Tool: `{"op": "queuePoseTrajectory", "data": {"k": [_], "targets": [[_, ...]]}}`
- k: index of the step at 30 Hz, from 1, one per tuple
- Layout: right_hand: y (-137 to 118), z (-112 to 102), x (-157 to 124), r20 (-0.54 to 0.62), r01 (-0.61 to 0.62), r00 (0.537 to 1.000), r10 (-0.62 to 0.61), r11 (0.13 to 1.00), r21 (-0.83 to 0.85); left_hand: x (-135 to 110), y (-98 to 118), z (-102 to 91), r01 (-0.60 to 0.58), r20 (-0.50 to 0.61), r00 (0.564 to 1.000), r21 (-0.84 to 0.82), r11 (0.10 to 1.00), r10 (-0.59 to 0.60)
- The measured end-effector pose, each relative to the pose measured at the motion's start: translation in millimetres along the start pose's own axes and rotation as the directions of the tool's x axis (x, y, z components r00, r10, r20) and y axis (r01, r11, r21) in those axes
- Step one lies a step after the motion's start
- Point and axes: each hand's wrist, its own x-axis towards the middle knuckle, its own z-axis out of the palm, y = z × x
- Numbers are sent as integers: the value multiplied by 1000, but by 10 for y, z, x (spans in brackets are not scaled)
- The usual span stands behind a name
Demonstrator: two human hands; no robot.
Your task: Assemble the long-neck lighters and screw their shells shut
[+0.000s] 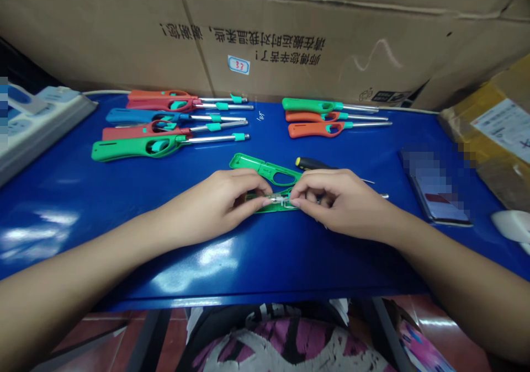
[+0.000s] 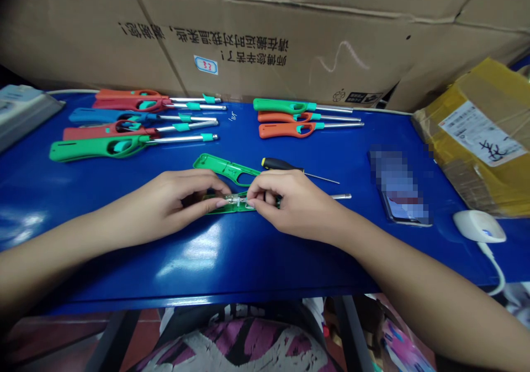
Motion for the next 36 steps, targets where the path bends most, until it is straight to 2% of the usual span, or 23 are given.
{"op": "queuePoseTrajectory", "data": {"k": [6, 17, 25, 28, 36], "targets": [[-16, -8, -1, 1, -3, 1000, 3, 1000, -12, -13, 8, 14, -3, -19, 1000, -17, 1000, 2], [-1, 11, -4, -19, 84, 996, -84, 996, -24, -27, 8, 22, -97, -54, 994, -25, 995, 96], [6, 28, 0, -108, 48, 993, -41, 997, 55, -19, 17, 43, -88, -191, 979, -51, 995, 77], [4, 39, 3, -142, 45, 989, -35, 997, 67, -20, 14, 49, -97, -202, 976, -60, 993, 83], [24, 44, -6, -164, 196, 965, -207, 977, -80, -31, 10, 76, -151, -214, 967, -45, 988, 138]]}}
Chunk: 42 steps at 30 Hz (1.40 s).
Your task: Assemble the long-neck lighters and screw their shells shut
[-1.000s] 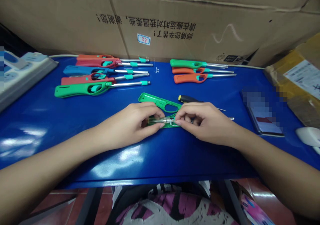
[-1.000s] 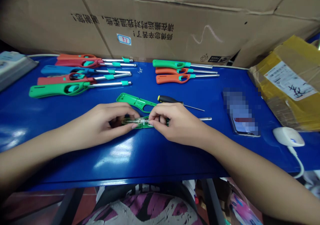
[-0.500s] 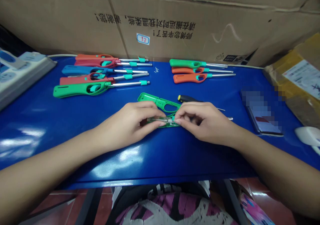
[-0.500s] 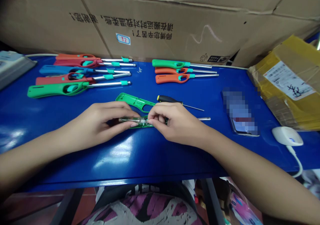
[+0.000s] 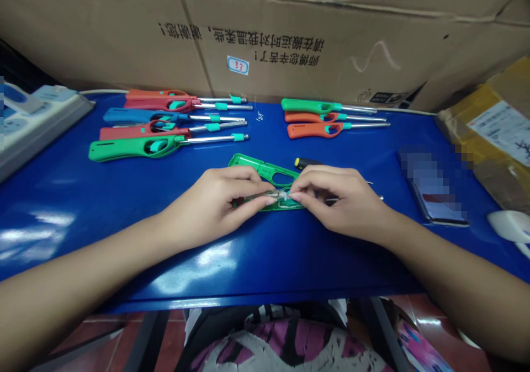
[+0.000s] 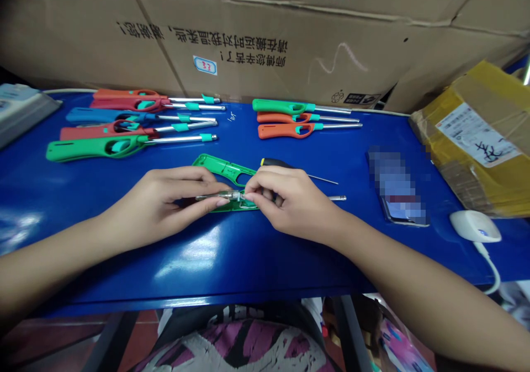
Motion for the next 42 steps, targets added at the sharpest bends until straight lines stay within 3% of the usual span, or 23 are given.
{"op": "queuePoseTrajectory", "data": {"k": [7, 18, 26, 36, 42], "targets": [[15, -13, -9, -1, 141, 990, -141, 987, -79, -13, -9, 13, -24, -9, 1000, 4, 1000, 24], [51, -17, -10, 28, 189, 982, -187, 980, -65, -11, 1, 19, -74, -2, 997, 66, 995, 74], [33, -25, -12, 47, 69, 997, -67, 996, -49, -20, -14, 24, -52, -42, 997, 157, 986, 59], [66, -51, -3, 119, 179, 980, -161, 971, -159, -13, -5, 30, -40, 22, 999, 117, 992, 37], [55, -79, -17, 131, 179, 979, -154, 960, -217, -6, -13, 20, -2, 21, 1000, 58, 998, 1]]}}
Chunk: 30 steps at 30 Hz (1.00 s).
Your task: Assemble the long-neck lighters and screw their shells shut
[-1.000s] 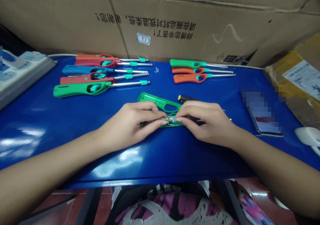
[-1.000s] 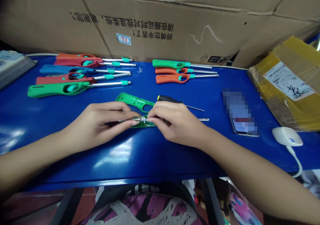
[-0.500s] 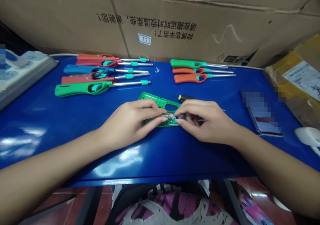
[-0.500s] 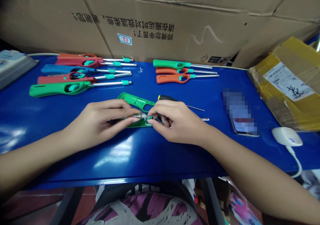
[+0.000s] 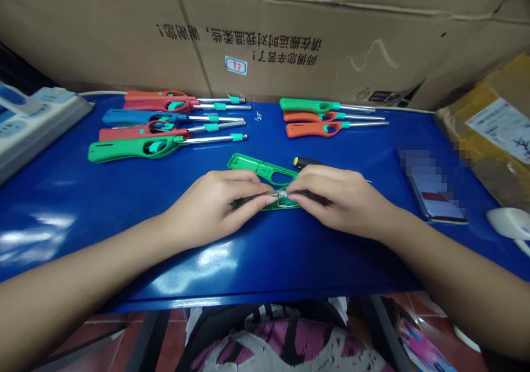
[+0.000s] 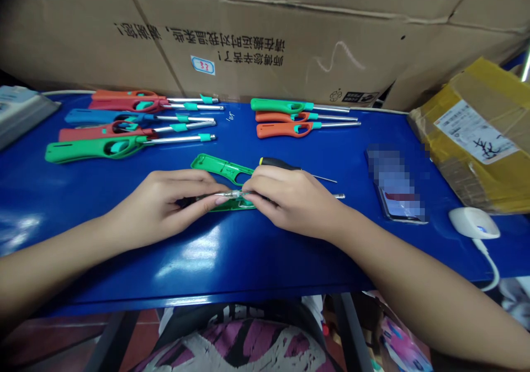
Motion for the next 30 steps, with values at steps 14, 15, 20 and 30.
{"op": "queuePoseTrajectory", "data": {"k": [14, 15, 20, 30], "targets": [[5, 31, -15, -19, 33, 999, -33, 999, 15, 25, 25, 4, -13, -17, 1000, -74, 997, 11], [4, 30, -14, -15, 33, 999, -34, 999, -6, 24, 25, 5, -14, -12, 1000, -71, 997, 13], [-18, 12, -4, 39, 2, 999, 0, 999, -43, 20, 17, 9, 6, -14, 1000, -42, 999, -7], [-16, -24, -3, 40, -3, 999, 7, 994, -112, 30, 13, 10, 20, -7, 1000, -56, 998, -21]]}}
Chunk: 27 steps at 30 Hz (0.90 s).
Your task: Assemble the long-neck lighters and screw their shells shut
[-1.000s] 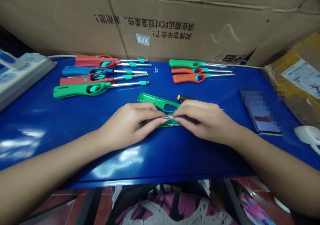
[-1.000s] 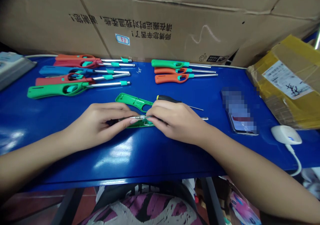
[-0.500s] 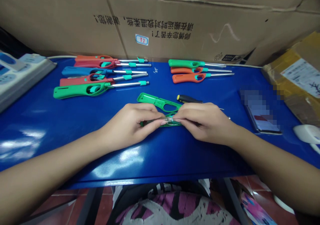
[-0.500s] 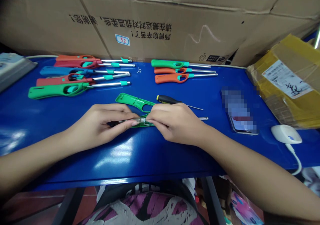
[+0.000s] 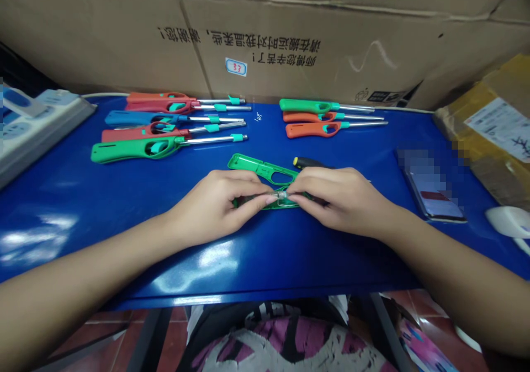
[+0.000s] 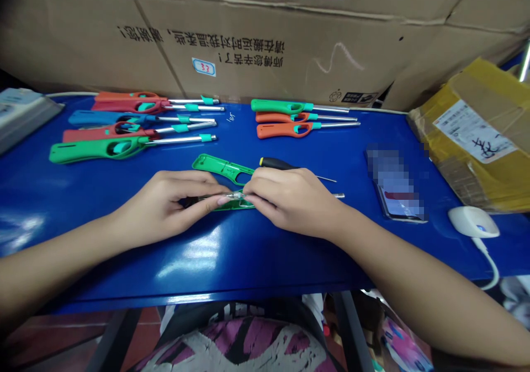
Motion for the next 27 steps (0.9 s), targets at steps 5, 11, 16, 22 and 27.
{"op": "queuePoseTrajectory", "data": {"k": [5, 11, 16, 22, 27], "targets": [[4, -9, -2, -19, 12, 1000, -12, 1000, -11, -11, -6, -8, 20, -13, 1000, 3, 1000, -20], [14, -9, -19, -61, 86, 994, -89, 995, -45, -11, 3, -15, 3, 1, 1000, -28, 1000, -3], [21, 8, -34, -89, 99, 991, -102, 995, -33, -17, 12, -3, -5, -13, 1000, -57, 998, 4], [-22, -9, 5, -41, 12, 999, -11, 999, 36, -20, 14, 21, 15, -23, 1000, -35, 999, -16], [0, -11, 16, -46, 32, 998, -32, 999, -7, -17, 13, 28, 11, -17, 1000, -33, 999, -11]]}}
